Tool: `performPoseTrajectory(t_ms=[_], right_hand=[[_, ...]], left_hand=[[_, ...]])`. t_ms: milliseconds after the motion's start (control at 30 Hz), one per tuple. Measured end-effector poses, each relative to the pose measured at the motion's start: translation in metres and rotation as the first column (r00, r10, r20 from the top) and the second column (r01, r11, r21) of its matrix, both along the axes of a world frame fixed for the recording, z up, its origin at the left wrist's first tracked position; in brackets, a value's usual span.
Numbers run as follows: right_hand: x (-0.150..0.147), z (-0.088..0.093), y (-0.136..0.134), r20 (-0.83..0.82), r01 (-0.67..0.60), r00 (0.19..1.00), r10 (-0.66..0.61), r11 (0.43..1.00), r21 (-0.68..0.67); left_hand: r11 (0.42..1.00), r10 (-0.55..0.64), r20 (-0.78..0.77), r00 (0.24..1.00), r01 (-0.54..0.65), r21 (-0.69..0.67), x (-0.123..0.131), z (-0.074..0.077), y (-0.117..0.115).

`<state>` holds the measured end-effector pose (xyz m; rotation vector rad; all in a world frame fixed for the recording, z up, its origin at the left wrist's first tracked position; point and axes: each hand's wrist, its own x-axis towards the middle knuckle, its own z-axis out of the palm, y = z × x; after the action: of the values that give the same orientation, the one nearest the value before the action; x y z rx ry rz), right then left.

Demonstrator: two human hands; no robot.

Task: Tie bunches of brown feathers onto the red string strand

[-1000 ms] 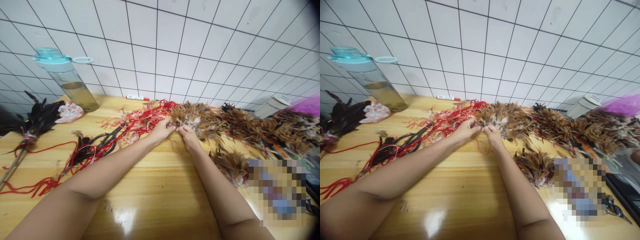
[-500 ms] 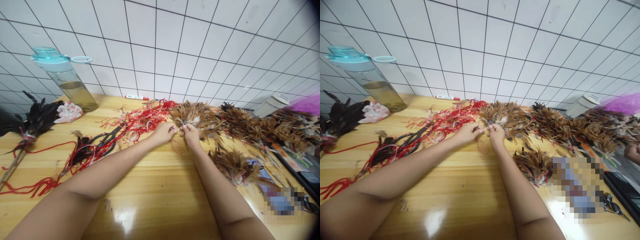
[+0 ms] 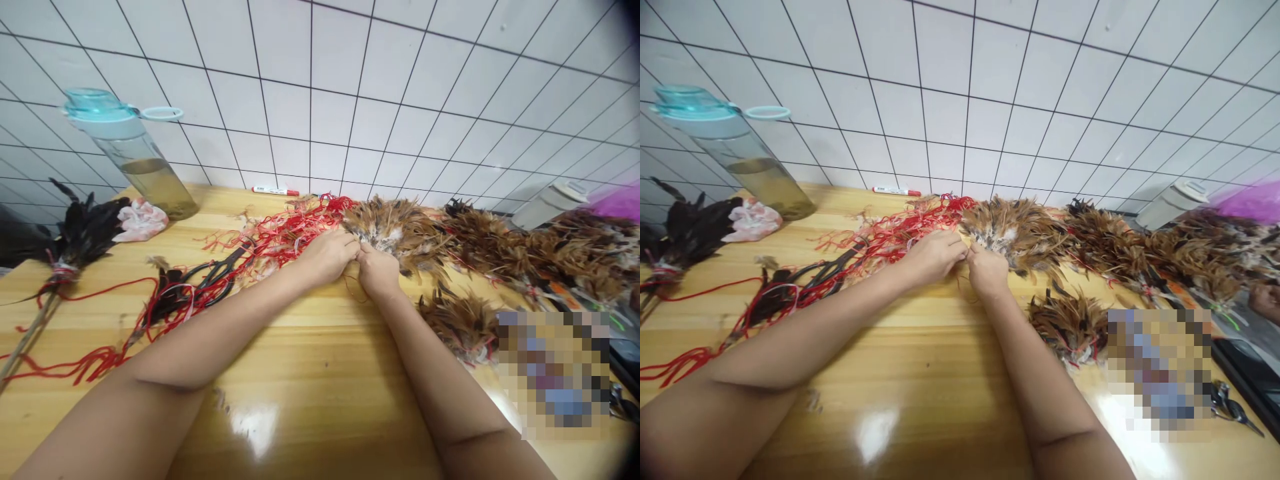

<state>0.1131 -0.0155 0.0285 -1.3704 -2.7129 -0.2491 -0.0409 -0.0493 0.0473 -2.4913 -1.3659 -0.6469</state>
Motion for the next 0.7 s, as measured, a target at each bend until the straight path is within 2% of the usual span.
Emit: performPoseTrajectory(t_ms=[133, 200, 267, 333, 433, 500, 600, 700], right_hand=[[0.001, 0.002, 0.001, 0.021, -0.153, 0.988, 0.154, 0.987, -0.053], [0.001, 0.001, 0.002, -0.038, -0.225, 0.974, 0.223, 0.971, -0.079], [0.001, 0.001, 0.003, -0.165, -0.287, 0.949, 0.268, 0.952, -0.109], [0.000, 0.000, 0.006, -0.350, -0.371, 0.886, 0.306, 0.919, -0.136], [-0.002, -0.002, 0.010, -0.638, -0.512, 0.704, 0.312, 0.845, -0.152], [-0.003, -0.004, 0.011, -0.784, -0.557, 0.579, 0.224, 0.811, -0.179], [-0.005, -0.011, 0.012, -0.910, -0.542, 0.409, -0.066, 0.785, -0.300], [-0.007, -0.017, 0.012, -0.909, -0.513, 0.252, -0.332, 0.751, -0.416]], left_hand=[[1.000, -0.013, 0.007, 1.000, 0.013, 0.002, -0.016, -0.002, 0.009], [0.998, -0.048, 0.091, 0.995, 0.051, -0.029, -0.022, -0.005, 0.013], [0.992, -0.095, 0.220, 0.971, 0.110, -0.057, -0.027, -0.007, 0.016], [0.984, -0.117, 0.355, 0.928, 0.157, -0.085, -0.031, -0.008, 0.019], [0.968, -0.113, 0.512, 0.852, 0.211, -0.137, -0.034, -0.010, 0.023], [0.956, -0.098, 0.596, 0.797, 0.241, -0.166, -0.034, -0.014, 0.025], [0.955, -0.050, 0.665, 0.745, 0.230, -0.186, -0.030, -0.021, 0.028], [0.973, 0.040, 0.629, 0.776, 0.114, -0.202, -0.022, -0.025, 0.026]])
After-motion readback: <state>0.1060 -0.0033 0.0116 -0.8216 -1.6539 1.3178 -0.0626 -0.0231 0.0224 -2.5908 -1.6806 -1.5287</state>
